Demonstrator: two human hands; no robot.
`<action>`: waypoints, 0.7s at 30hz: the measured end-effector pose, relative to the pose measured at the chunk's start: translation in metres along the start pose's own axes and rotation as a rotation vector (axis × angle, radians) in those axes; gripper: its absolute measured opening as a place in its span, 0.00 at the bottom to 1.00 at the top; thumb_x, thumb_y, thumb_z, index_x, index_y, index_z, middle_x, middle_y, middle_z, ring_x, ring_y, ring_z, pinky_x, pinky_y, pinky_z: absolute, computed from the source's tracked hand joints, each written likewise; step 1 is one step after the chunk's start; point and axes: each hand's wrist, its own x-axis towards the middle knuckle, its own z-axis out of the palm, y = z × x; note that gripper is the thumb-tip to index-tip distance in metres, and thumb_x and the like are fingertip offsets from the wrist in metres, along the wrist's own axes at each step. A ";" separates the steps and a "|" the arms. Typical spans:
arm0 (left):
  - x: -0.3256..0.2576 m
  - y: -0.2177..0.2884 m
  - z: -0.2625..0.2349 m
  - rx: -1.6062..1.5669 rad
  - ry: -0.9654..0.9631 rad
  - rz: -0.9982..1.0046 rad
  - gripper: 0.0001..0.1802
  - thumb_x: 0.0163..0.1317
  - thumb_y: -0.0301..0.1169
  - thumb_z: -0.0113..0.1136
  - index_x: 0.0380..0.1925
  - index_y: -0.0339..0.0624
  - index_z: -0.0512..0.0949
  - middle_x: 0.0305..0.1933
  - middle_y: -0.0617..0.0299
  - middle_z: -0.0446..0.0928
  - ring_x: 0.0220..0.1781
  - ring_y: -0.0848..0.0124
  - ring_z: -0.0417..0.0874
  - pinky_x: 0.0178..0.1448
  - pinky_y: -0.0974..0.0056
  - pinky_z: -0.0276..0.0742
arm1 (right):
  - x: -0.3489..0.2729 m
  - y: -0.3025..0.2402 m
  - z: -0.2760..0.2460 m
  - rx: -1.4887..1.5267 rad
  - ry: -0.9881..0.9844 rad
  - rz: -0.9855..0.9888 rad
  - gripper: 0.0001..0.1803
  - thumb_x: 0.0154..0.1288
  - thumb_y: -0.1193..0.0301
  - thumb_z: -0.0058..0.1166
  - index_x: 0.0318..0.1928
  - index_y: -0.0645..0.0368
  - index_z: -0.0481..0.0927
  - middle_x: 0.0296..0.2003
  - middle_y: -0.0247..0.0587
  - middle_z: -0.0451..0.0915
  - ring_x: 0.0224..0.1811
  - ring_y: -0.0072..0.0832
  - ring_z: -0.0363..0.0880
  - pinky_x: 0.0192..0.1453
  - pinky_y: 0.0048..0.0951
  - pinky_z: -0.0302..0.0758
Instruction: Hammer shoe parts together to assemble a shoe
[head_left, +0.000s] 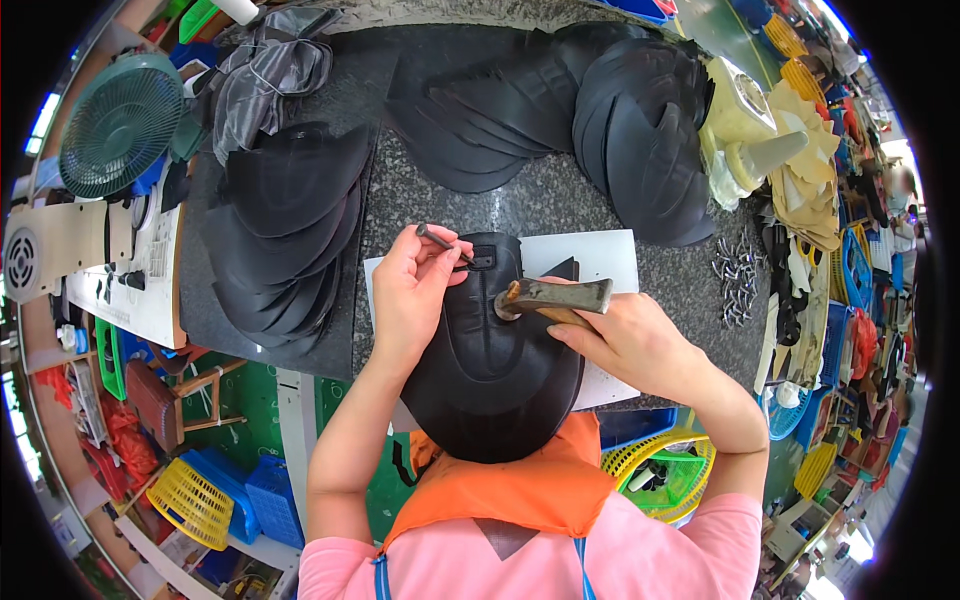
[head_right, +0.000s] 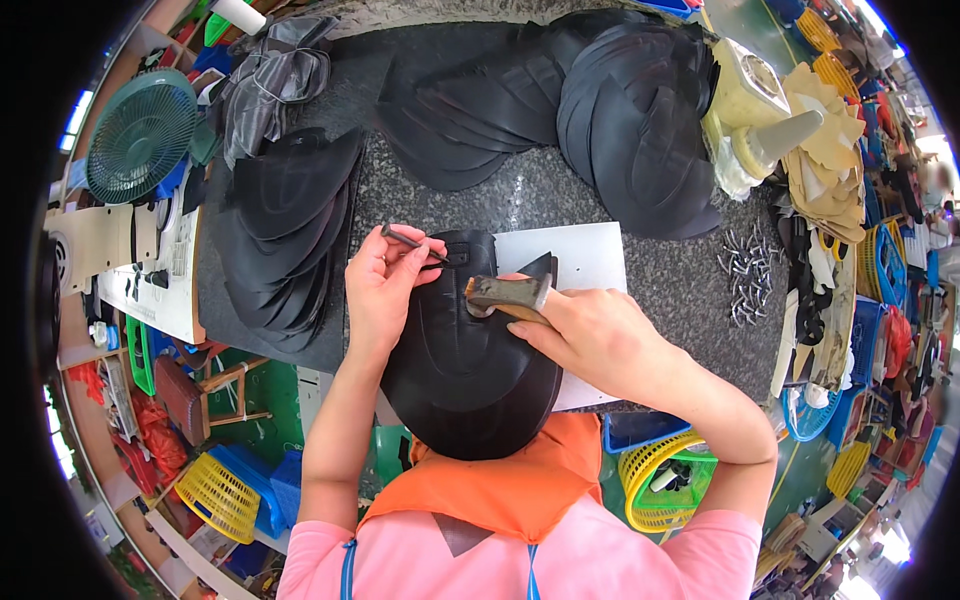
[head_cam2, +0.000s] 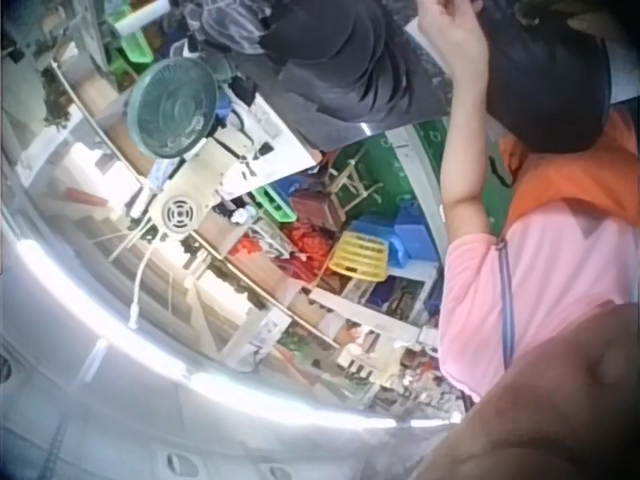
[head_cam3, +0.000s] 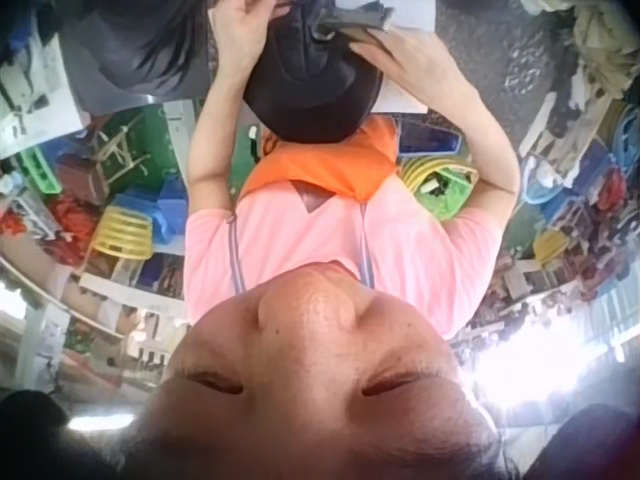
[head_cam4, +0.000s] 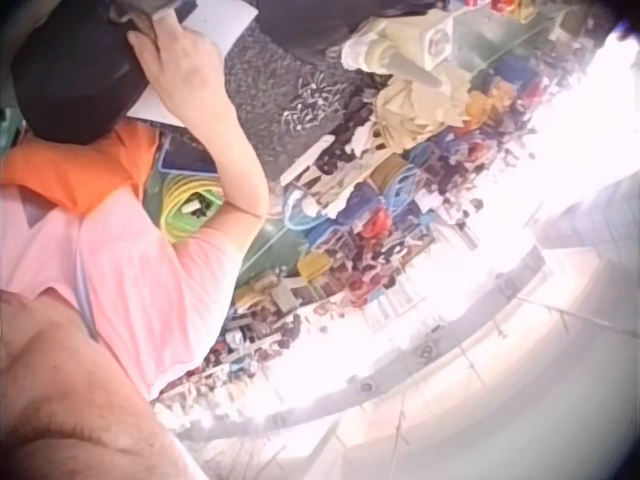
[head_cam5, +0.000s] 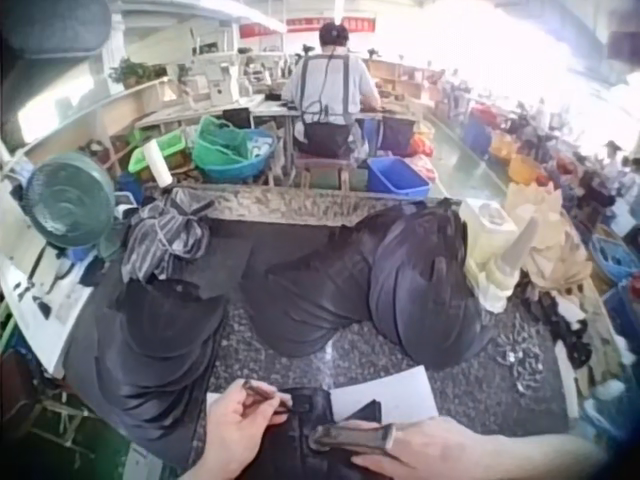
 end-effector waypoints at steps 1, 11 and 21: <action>0.000 0.000 0.000 0.002 -0.001 -0.004 0.05 0.67 0.23 0.53 0.42 0.37 0.72 0.41 0.56 0.81 0.43 0.72 0.83 0.45 0.69 0.82 | 0.002 -0.003 -0.005 0.003 -0.001 0.002 0.21 0.66 0.62 0.53 0.56 0.58 0.73 0.23 0.49 0.78 0.27 0.48 0.79 0.32 0.43 0.74; -0.008 0.004 0.010 0.491 -0.008 0.271 0.06 0.63 0.19 0.55 0.39 0.37 0.75 0.34 0.60 0.82 0.37 0.74 0.84 0.43 0.68 0.82 | 0.015 -0.045 -0.059 0.141 0.475 -0.080 0.14 0.59 0.71 0.59 0.45 0.62 0.78 0.26 0.44 0.78 0.31 0.38 0.79 0.31 0.33 0.75; 0.001 -0.002 0.006 -0.009 -0.055 0.037 0.04 0.68 0.21 0.51 0.41 0.36 0.72 0.40 0.57 0.80 0.43 0.72 0.83 0.47 0.68 0.82 | 0.014 -0.036 -0.057 -0.064 0.299 -0.130 0.10 0.59 0.72 0.61 0.41 0.62 0.79 0.30 0.45 0.79 0.26 0.35 0.78 0.30 0.30 0.73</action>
